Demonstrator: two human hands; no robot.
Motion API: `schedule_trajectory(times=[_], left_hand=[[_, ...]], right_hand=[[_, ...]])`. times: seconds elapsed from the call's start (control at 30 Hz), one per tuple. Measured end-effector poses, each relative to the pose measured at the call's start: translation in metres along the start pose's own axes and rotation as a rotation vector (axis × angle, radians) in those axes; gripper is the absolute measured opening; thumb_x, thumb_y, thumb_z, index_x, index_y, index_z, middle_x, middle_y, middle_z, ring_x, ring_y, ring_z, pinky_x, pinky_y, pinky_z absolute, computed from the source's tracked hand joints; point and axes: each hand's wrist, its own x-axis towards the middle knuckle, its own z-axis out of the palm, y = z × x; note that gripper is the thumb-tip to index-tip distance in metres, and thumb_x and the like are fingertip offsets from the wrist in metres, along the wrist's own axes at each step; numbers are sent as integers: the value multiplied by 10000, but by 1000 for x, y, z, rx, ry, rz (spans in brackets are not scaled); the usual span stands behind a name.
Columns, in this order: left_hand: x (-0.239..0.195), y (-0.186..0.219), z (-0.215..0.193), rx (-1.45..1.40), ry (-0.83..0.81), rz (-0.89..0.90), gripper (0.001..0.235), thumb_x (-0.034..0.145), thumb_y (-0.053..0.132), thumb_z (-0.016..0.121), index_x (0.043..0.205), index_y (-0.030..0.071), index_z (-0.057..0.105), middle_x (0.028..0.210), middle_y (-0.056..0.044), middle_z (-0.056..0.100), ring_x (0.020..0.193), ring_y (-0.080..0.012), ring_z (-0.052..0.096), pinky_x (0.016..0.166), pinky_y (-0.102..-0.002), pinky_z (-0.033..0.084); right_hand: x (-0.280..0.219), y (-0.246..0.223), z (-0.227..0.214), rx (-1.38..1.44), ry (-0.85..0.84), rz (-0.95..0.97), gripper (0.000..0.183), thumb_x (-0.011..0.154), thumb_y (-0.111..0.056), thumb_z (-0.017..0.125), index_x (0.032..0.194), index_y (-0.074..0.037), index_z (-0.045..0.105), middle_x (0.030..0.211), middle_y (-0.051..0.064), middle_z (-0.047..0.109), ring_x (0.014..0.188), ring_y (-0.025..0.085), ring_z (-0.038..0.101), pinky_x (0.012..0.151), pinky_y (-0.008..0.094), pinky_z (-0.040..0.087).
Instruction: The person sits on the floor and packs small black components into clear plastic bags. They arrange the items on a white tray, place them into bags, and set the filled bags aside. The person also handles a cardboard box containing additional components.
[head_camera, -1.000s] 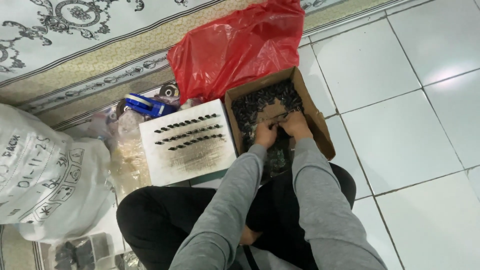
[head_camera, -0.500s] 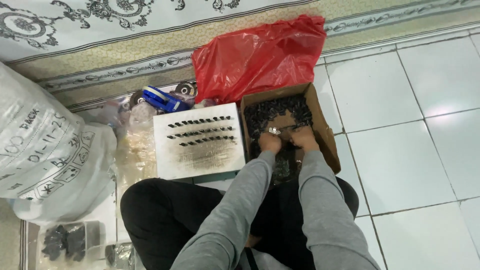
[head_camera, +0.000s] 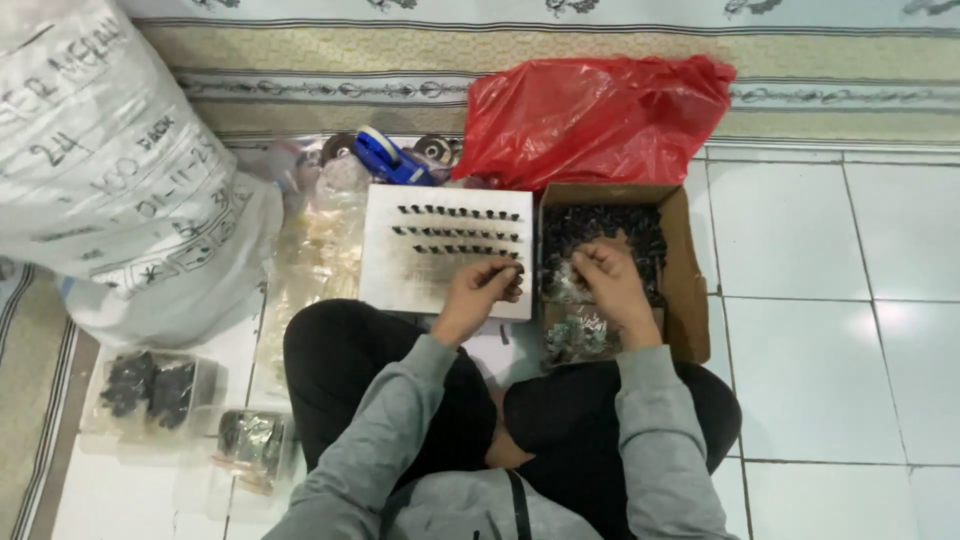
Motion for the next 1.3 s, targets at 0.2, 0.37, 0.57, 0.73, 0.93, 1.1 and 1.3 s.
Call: schedule_trajectory(times=[0.2, 0.37, 0.57, 0.73, 0.93, 1.1, 1.3], left_hand=[[-62, 50, -78, -46, 123, 44, 263, 963, 57, 707, 1194, -69, 712, 1001, -233, 750, 888, -237, 718, 769, -367, 654], [-84, 54, -114, -94, 136, 99, 257, 975, 70, 702, 1205, -42, 719, 1009, -203, 762, 898, -216, 724, 789, -363, 657], [-82, 38, -123, -141, 137, 158, 247, 962, 70, 726, 1176, -54, 728, 969, -214, 767, 843, -227, 748, 761, -355, 664], [-82, 41, -121, -105, 143, 185, 230, 953, 68, 742, 1151, -49, 742, 953, -215, 773, 824, -219, 750, 737, -350, 665], [-92, 53, -119, 75, 96, 217, 193, 940, 53, 741, 1117, -18, 768, 940, -193, 782, 818, -200, 738, 728, -334, 642], [-90, 28, -124, 106, 40, 221, 160, 936, 21, 731, 1084, -15, 779, 923, -191, 776, 826, -209, 731, 735, -351, 644], [-102, 42, -122, 167, -7, 216, 180, 947, 28, 721, 1116, -15, 768, 922, -217, 773, 827, -234, 736, 735, -373, 647]], right_hand=[[-29, -6, 123, 203, -248, -127, 82, 1006, -47, 619, 1009, 9, 679, 750, 81, 649, 705, 152, 620, 665, 284, 538], [-38, -29, 177, 92, -308, -193, 82, 998, -37, 644, 992, 33, 687, 754, 85, 654, 717, 158, 623, 674, 302, 537], [-44, -30, 195, 8, -295, -192, 93, 986, -48, 675, 1005, 41, 693, 759, 95, 657, 720, 166, 649, 670, 301, 551], [-44, -18, 194, -47, -262, -203, 124, 985, -79, 698, 1028, 36, 710, 756, 102, 664, 713, 164, 663, 652, 294, 561], [-59, -23, 194, -51, -261, -172, 122, 993, -68, 682, 1026, 48, 707, 750, 77, 623, 691, 141, 629, 642, 280, 547], [-78, -27, 198, -135, -238, -178, 108, 967, -27, 682, 1020, 66, 695, 739, 99, 618, 661, 154, 616, 620, 293, 528], [-81, -7, 193, 20, -255, -60, 117, 972, -46, 682, 1021, 60, 689, 742, 92, 638, 675, 146, 647, 613, 270, 554]])
